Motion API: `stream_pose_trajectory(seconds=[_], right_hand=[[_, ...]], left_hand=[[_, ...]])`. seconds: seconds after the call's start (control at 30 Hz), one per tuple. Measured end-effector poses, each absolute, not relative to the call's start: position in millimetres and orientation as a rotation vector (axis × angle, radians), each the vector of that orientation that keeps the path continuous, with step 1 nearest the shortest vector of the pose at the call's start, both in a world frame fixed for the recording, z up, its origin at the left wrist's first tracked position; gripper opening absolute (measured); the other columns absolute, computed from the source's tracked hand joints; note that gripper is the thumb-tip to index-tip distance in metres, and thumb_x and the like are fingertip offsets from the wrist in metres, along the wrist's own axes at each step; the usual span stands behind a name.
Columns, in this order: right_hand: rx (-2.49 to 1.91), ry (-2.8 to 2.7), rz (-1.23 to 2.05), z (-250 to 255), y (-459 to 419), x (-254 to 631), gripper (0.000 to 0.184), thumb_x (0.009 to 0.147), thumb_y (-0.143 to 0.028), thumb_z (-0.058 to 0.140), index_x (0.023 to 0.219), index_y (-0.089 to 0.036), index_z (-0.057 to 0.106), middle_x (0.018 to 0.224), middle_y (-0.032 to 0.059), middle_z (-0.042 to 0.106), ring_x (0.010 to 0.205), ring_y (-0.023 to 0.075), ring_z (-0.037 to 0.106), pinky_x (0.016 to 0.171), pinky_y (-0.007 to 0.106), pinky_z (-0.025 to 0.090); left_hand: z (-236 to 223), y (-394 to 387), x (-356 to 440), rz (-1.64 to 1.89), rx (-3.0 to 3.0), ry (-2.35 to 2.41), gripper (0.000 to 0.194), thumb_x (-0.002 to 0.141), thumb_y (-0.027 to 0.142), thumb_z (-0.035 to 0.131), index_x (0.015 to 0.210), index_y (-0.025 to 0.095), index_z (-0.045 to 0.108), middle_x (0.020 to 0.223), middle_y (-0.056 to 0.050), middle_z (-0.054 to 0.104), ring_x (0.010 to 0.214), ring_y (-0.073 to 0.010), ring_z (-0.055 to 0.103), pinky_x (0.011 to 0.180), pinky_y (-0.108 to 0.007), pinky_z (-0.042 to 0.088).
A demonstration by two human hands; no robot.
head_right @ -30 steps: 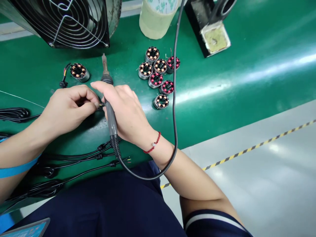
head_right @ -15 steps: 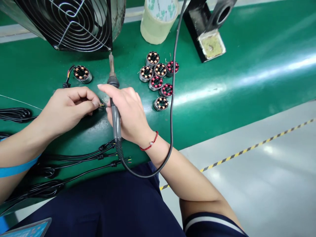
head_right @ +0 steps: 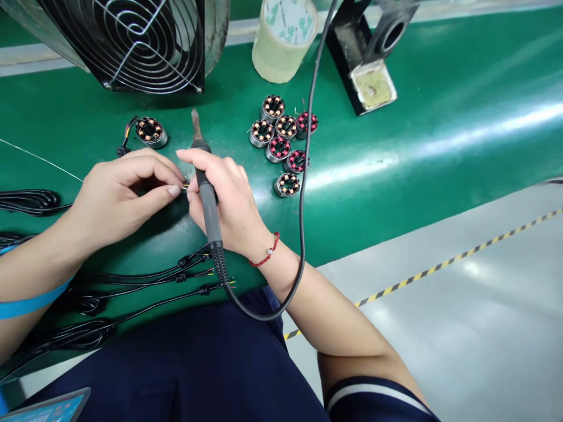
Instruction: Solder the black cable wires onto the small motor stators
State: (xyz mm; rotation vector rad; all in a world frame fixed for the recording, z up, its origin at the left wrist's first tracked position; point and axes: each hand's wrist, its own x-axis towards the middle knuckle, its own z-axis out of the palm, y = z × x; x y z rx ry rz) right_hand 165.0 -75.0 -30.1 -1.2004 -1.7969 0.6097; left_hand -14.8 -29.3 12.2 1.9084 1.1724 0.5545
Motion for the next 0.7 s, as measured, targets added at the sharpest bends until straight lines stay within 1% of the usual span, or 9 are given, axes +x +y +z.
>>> stream_pose_trajectory(seconds=[0.1, 0.23, 0.3, 0.37, 0.53, 0.63, 0.7], right_hand=[[-1.203, -1.793, 0.606, -31.6, -75.5, 165.1, 0.045, 0.091, -0.012, 0.054, 0.131, -0.030, 0.046, 0.099, -0.0012, 0.073, 0.097, 0.0197, 0.069, 0.097, 0.043, 0.054], [-1.192, -1.767, 0.634, -33.6, -75.2, 164.7, 0.045, 0.090, -0.014, 0.054, 0.131, -0.030, 0.045, 0.095, -0.0021, 0.071, 0.096, 0.0207, 0.070, 0.091, 0.044, 0.056], [-1.178, -1.749, 0.663, -33.2, -74.6, 165.2, 0.046, 0.089, -0.013, 0.054, 0.131, -0.029, 0.046, 0.091, -0.0024, 0.070, 0.095, 0.0209, 0.070, 0.092, 0.044, 0.056], [-1.174, -1.741, 0.686, -32.2, -73.6, 166.3, 0.047, 0.088, -0.012, 0.056, 0.131, -0.027, 0.047, 0.088, -0.0026, 0.069, 0.096, 0.0214, 0.071, 0.095, 0.045, 0.055], [-1.190, -1.760, 0.700, -30.5, -71.4, 169.0, 0.046, 0.086, -0.012, 0.055, 0.129, -0.028, 0.048, 0.087, -0.0028, 0.067, 0.097, 0.0209, 0.071, 0.101, 0.045, 0.054], [-1.233, -1.769, 0.706, -28.4, -71.7, 168.3, 0.044, 0.087, -0.012, 0.053, 0.128, -0.027, 0.049, 0.090, -0.0013, 0.066, 0.097, 0.0212, 0.071, 0.103, 0.046, 0.054], [-1.305, -1.771, 0.707, -26.3, -72.4, 166.7, 0.043, 0.088, -0.012, 0.052, 0.128, -0.028, 0.051, 0.095, 0.0009, 0.067, 0.099, 0.0223, 0.071, 0.104, 0.046, 0.055]], left_hand=[[13.8, -29.1, -15.1, 0.534, 1.988, 1.129, 0.014, 0.085, 0.028, 0.059, 0.073, 0.024, 0.065, 0.089, -0.003, 0.071, 0.089, -0.0214, 0.066, 0.087, -0.036, 0.054], [15.0, -28.2, -16.1, 0.507, 2.079, 1.064, 0.015, 0.086, 0.028, 0.058, 0.073, 0.025, 0.066, 0.094, -0.004, 0.071, 0.095, -0.0226, 0.067, 0.091, -0.037, 0.054], [14.6, -28.1, -17.4, 0.486, 2.135, 1.022, 0.014, 0.087, 0.028, 0.057, 0.076, 0.025, 0.067, 0.098, -0.004, 0.070, 0.098, -0.0236, 0.067, 0.092, -0.038, 0.054], [13.6, -28.2, -18.9, 0.467, 2.187, 0.993, 0.016, 0.088, 0.028, 0.055, 0.079, 0.026, 0.068, 0.103, -0.005, 0.069, 0.102, -0.0246, 0.067, 0.092, -0.039, 0.054], [11.5, -29.3, -20.0, 0.414, 2.259, 1.018, 0.021, 0.093, 0.030, 0.049, 0.082, 0.027, 0.068, 0.109, -0.005, 0.069, 0.105, -0.0245, 0.067, 0.090, -0.038, 0.055], [12.4, -31.1, -18.3, 0.424, 2.249, 1.026, 0.018, 0.092, 0.028, 0.052, 0.086, 0.028, 0.068, 0.110, -0.006, 0.069, 0.106, -0.0255, 0.066, 0.091, -0.039, 0.054], [13.5, -32.6, -16.8, 0.459, 2.242, 1.032, 0.017, 0.091, 0.027, 0.053, 0.085, 0.026, 0.069, 0.106, -0.006, 0.069, 0.103, -0.0254, 0.066, 0.090, -0.039, 0.054]])
